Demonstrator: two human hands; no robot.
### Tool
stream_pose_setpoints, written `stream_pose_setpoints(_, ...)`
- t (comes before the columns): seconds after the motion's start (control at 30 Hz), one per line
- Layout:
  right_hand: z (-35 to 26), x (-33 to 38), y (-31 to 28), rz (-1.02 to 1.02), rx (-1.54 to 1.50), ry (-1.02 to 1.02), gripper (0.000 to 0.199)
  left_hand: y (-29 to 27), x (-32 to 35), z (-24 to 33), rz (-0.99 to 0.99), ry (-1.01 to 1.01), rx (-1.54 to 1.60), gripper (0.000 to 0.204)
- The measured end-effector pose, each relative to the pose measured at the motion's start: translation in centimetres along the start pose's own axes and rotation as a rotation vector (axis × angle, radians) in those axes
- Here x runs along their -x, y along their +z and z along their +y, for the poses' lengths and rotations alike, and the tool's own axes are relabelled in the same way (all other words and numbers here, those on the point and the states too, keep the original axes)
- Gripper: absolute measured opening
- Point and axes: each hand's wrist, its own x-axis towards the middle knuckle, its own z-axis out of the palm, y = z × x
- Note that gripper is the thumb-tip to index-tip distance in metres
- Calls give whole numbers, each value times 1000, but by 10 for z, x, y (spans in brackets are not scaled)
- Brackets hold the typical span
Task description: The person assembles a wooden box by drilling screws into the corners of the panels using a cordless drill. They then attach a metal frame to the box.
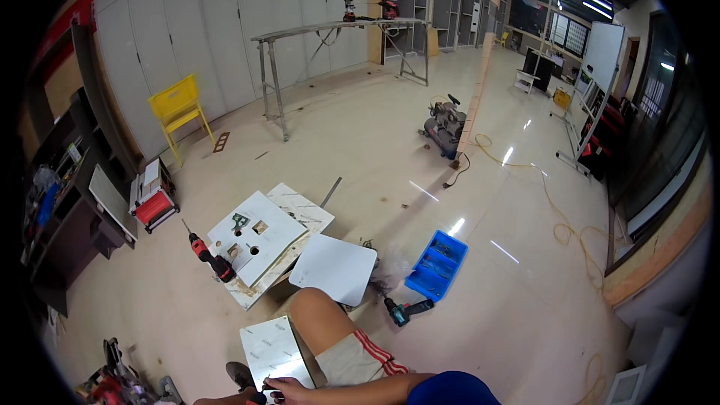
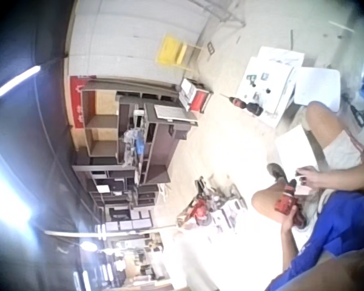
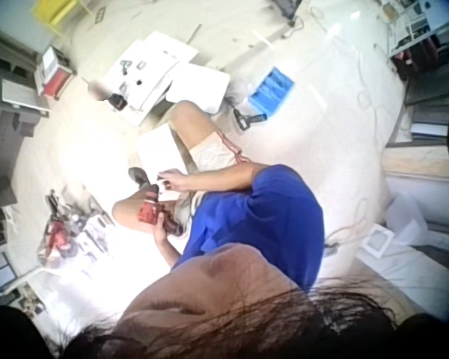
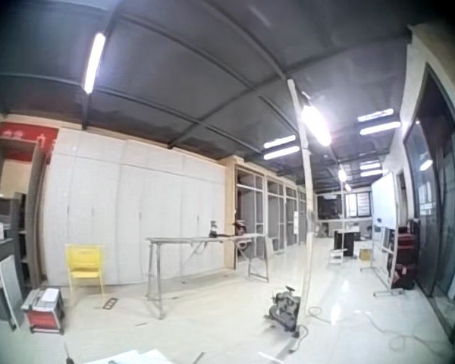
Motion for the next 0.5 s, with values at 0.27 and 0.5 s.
stream_pose_setpoints(0.27,10,30,-9,17,192,245,27,75,53,91,231,167,128,42)
stream_pose_setpoints(0.5,-60,44,-1,52,31,-23,18,96,-27,103,-206,281,138,33)
